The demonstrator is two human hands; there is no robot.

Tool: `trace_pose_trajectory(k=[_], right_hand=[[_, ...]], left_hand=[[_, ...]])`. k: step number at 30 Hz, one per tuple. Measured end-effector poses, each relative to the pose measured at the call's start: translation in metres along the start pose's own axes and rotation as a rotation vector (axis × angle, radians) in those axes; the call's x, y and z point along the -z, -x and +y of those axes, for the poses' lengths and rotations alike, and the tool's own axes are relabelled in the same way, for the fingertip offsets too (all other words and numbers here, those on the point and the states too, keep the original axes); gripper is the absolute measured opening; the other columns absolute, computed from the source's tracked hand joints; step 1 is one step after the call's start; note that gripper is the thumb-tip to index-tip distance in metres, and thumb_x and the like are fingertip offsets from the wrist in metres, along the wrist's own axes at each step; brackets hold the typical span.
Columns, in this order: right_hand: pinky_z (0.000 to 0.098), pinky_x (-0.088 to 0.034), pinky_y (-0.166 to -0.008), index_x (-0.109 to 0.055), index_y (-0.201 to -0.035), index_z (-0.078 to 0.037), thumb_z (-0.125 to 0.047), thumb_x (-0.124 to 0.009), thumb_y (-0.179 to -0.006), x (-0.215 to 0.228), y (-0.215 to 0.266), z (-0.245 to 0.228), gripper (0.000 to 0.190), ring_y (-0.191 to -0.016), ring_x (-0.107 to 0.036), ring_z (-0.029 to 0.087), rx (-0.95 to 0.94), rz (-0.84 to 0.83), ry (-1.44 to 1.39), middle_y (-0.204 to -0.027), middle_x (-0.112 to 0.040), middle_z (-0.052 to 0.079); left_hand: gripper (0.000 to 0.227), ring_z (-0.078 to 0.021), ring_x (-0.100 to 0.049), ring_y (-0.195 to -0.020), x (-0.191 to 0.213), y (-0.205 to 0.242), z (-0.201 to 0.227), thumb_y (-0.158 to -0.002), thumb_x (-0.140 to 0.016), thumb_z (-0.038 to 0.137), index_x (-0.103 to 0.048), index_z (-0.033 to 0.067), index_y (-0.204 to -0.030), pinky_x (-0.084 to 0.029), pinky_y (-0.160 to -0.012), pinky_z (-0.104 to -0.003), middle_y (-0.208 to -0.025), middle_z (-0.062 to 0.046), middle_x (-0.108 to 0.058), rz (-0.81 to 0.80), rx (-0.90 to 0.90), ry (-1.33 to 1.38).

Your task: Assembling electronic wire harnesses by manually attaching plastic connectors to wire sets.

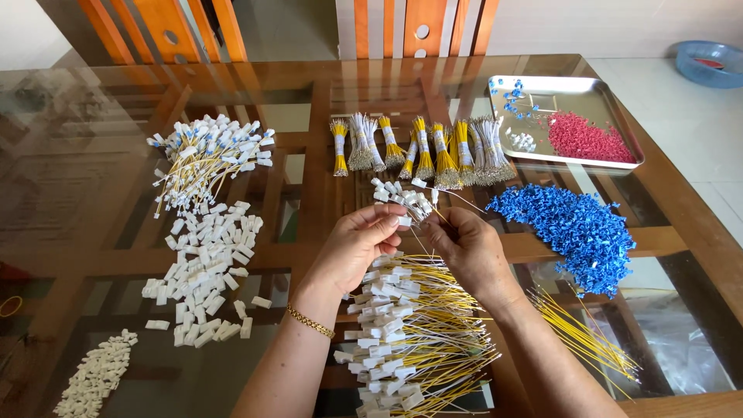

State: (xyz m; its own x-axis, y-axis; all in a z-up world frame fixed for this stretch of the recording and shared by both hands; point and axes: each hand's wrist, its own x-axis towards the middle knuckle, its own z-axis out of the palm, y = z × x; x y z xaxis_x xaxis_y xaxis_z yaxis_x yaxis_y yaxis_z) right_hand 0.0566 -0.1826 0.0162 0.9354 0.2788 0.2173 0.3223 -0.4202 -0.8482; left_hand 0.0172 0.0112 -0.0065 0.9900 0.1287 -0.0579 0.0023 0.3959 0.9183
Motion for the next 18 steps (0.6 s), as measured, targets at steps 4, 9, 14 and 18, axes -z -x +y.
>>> trace_pose_trajectory(k=[4,9,14,18], right_hand=[[0.0322,-0.052,-0.064,-0.077,-0.088,-0.012,-0.022,-0.081,-0.089,-0.001,0.001,0.0,0.011,-0.069,-0.062,0.016,-0.008,-0.005,-0.036,-0.071,-0.067,0.008],[0.0353,-0.053,-0.067,-0.077,-0.092,-0.009,-0.018,-0.077,-0.09,0.0,0.0,-0.001,0.009,-0.07,-0.064,0.021,0.011,0.02,-0.058,-0.074,-0.068,0.011],[0.0348,-0.053,-0.066,-0.078,-0.09,-0.011,-0.018,-0.08,-0.088,-0.001,0.0,0.003,0.008,-0.071,-0.065,0.02,0.056,0.019,-0.036,-0.074,-0.068,0.011],[0.0322,-0.053,-0.066,-0.079,-0.089,-0.011,-0.017,-0.08,-0.088,-0.007,-0.003,0.01,0.006,-0.072,-0.066,0.018,0.108,0.026,-0.083,-0.074,-0.069,0.01]], left_hand=[[0.028,-0.0111,-0.068,-0.073,0.002,0.0,-0.002,-0.093,-0.072,0.017,-0.073,0.007,-0.12,-0.06,-0.067,-0.024,-0.099,-0.011,-0.076,-0.011,0.025,0.024],[0.03,-0.0116,-0.069,-0.073,0.004,0.0,-0.002,-0.093,-0.072,0.017,-0.073,0.0072,-0.122,-0.059,-0.068,-0.025,-0.099,-0.012,-0.076,-0.034,0.058,0.096],[0.03,-0.0118,-0.069,-0.074,0.006,-0.001,-0.005,-0.094,-0.072,0.017,-0.072,0.007,-0.122,-0.059,-0.068,-0.025,-0.098,-0.013,-0.076,-0.041,0.074,0.098],[0.029,-0.0133,-0.069,-0.075,0.009,-0.001,-0.005,-0.093,-0.072,0.014,-0.073,0.0055,-0.121,-0.06,-0.07,-0.026,-0.099,-0.015,-0.076,-0.044,0.059,0.058]])
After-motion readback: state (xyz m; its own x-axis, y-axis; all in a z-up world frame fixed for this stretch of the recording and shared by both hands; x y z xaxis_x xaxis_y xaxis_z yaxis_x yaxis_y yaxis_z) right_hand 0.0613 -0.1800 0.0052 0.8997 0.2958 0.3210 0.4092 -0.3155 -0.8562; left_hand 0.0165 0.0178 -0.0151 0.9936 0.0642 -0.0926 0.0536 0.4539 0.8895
